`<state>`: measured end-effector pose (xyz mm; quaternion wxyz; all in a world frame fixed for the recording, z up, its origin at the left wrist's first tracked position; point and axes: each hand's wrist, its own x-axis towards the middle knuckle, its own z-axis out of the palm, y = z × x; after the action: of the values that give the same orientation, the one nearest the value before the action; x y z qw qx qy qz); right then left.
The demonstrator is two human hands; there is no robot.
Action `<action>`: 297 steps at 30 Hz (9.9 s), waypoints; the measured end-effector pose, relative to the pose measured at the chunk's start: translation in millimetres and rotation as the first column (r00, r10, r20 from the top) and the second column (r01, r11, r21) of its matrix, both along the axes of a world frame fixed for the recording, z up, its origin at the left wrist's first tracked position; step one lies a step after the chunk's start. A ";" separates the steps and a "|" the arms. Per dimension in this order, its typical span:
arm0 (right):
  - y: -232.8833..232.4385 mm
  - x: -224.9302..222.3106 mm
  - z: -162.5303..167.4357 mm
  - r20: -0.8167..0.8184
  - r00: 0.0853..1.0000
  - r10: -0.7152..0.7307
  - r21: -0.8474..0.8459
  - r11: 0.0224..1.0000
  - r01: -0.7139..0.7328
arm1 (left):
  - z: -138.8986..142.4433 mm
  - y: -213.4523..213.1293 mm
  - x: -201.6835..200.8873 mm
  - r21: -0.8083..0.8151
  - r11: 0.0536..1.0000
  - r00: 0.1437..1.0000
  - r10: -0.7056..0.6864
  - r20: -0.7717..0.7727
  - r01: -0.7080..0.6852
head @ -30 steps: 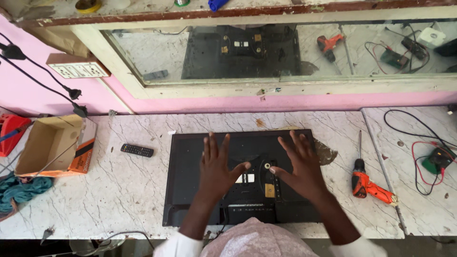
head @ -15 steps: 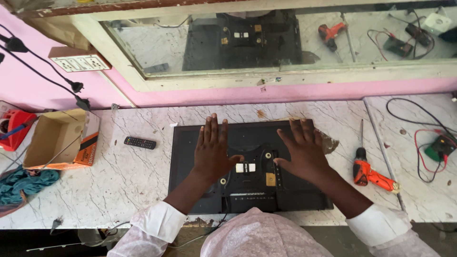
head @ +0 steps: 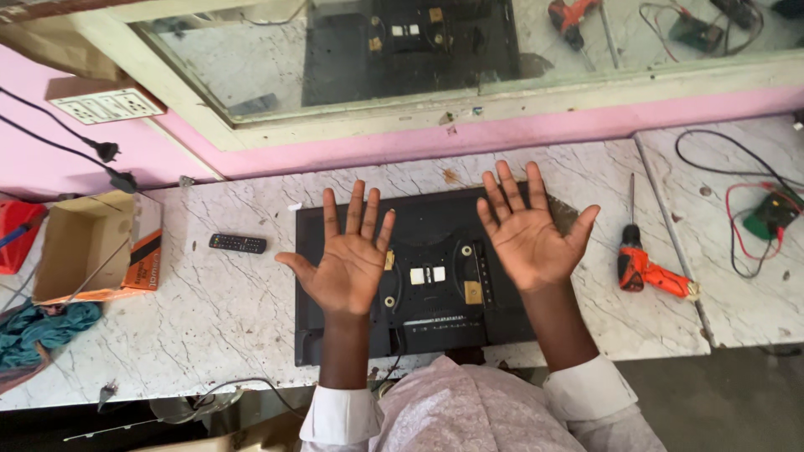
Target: The person uses a cordless drill to remove screws from the back panel of a television lying face-down on a workbench, working around the panel edges and repositioning the drill at different screw locations. They briefly reach into a cardboard box for a screwdriver bit and continue unscrewing screws around the mounting bracket.
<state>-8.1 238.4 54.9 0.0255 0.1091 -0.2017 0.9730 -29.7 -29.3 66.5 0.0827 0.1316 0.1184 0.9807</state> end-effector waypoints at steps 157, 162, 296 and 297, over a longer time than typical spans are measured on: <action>-316.4 22.1 65.0 0.474 0.866 0.159 0.700 -0.664 -0.262 | -190.0 -266.3 78.4 -0.630 0.772 0.563 0.485 0.669 0.083; -319.6 17.6 67.3 0.432 0.880 0.198 0.719 -0.664 -0.204 | -193.0 -262.8 85.2 -0.613 0.785 0.558 0.471 0.683 0.088; -272.6 51.4 33.2 0.514 0.845 0.146 0.851 -0.204 -0.483 | -277.5 -221.6 116.0 -0.402 0.901 0.410 0.308 0.858 0.164; -270.4 53.5 32.7 0.526 0.838 0.147 0.848 -0.171 -0.502 | -277.1 -223.2 116.8 -0.400 0.899 0.416 0.299 0.859 0.180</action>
<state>45.4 -32.0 87.6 -0.3374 0.0192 -0.8039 0.4895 87.1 -252.5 -210.7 0.1242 -0.4445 0.2740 0.8438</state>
